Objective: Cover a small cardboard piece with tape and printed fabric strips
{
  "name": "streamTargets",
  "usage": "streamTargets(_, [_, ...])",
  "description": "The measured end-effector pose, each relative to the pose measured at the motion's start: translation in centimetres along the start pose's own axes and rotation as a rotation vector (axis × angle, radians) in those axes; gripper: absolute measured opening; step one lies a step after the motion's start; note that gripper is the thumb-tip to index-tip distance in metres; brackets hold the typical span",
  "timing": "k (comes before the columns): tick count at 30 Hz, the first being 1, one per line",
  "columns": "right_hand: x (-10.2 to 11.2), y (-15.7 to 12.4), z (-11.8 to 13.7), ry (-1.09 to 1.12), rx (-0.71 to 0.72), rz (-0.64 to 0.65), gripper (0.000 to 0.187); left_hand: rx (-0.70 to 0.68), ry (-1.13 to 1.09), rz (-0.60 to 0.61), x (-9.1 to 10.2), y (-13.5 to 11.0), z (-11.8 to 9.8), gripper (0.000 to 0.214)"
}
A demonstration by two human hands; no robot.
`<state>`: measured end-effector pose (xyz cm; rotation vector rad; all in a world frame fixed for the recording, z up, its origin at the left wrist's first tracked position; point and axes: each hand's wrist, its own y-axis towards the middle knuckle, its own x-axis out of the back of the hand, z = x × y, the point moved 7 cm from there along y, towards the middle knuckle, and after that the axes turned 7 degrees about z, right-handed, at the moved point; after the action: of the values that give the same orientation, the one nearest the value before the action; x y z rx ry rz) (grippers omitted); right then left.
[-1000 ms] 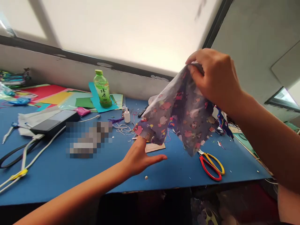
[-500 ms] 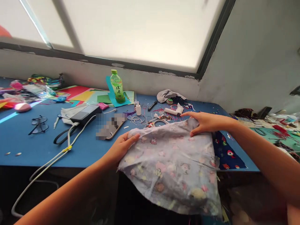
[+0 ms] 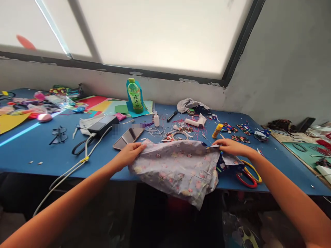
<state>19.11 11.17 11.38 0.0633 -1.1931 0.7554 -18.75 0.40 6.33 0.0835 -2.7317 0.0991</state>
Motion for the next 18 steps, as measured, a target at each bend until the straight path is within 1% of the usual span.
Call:
streamTargets(2, [4.7, -0.5, 2.0, -0.041, -0.012, -0.144, 0.03, -0.111, -0.053, -0.037, 1.1, 1.9, -2.9, 0.047])
streamTargets(3, [7.3, -0.9, 3.2, -0.067, -0.028, -0.237, 0.032, -0.172, -0.08, -0.078, 2.1, 3.0, -4.6, 0.046])
streamTargets(4, [10.0, -1.5, 4.5, -0.095, -0.044, -0.343, 0.034, -0.236, -0.106, -0.123, 3.1, 4.1, -6.4, 0.044])
streamTargets(5, [12.6, -2.3, 5.8, -0.121, -0.064, -0.473, 0.036, -0.332, -0.147, -0.19, 4.5, 4.9, -8.3, 0.041])
streamTargets(6, [14.7, -3.3, 7.1, -0.143, -0.063, -0.57, 0.036, -0.423, -0.185, -0.252, 5.8, 5.5, -10.1, 0.036])
streamTargets(7, [16.2, -4.4, 8.2, -0.156, -0.061, -0.66, 0.036, -0.48, -0.206, -0.297, 6.9, 5.8, -11.4, 0.032])
streamTargets(8, [17.2, -5.6, 9.1, -0.166, -0.055, -0.74, 0.036, -0.525, -0.223, -0.324, 7.7, 5.9, -12.4, 0.029])
streamTargets(9, [17.5, -6.7, 9.9, -0.176, -0.039, -0.801, 0.036, -0.557, -0.233, -0.338, 8.4, 5.6, -13.1, 0.025])
streamTargets(10, [17.2, -7.8, 10.5, -0.193, 0.0, -0.86, 0.036, -0.575, -0.23, -0.342, 8.7, 5.1, -13.3, 0.02])
streamTargets(11, [16.3, -8.7, 10.9, -0.22, 0.047, -0.893, 0.035, -0.57, -0.212, -0.323, 8.7, 4.4, -13.1, 0.014])
streamTargets(12, [14.7, -9.4, 11.1, -0.274, 0.109, -0.909, 0.034, -0.549, -0.157, -0.319, 8.6, 3.4, -12.5, 0.009])
streamTargets(13, [12.5, -10.1, 11.4, -0.349, 0.192, -0.923, 0.035, -0.514, -0.062, -0.279, 8.1, 2.5, -11.6, 0.013])
streamTargets(14, [9.8, -10.4, 11.5, -0.434, 0.279, -0.885, 0.035, -0.452, 0.009, -0.244, 7.6, 1.6, -10.1, 0.019])
streamTargets(15, [7.0, -10.6, 11.1, -0.466, 0.325, -0.858, 0.032, -0.425, 0.027, -0.228, 7.2, 0.6, -8.5, 0.025])
streamTargets(16, [4.0, -10.6, 10.5, -0.494, 0.358, -0.815, 0.03, -0.393, 0.057, -0.191, 6.6, -0.3, -6.7, 0.028])
streamTargets(18, [-2.0, -10.4, 9.4, -0.578, 0.407, -0.703, 0.031, -0.287, 0.199, -0.122, 5.1, -1.9, -2.8, 0.033])
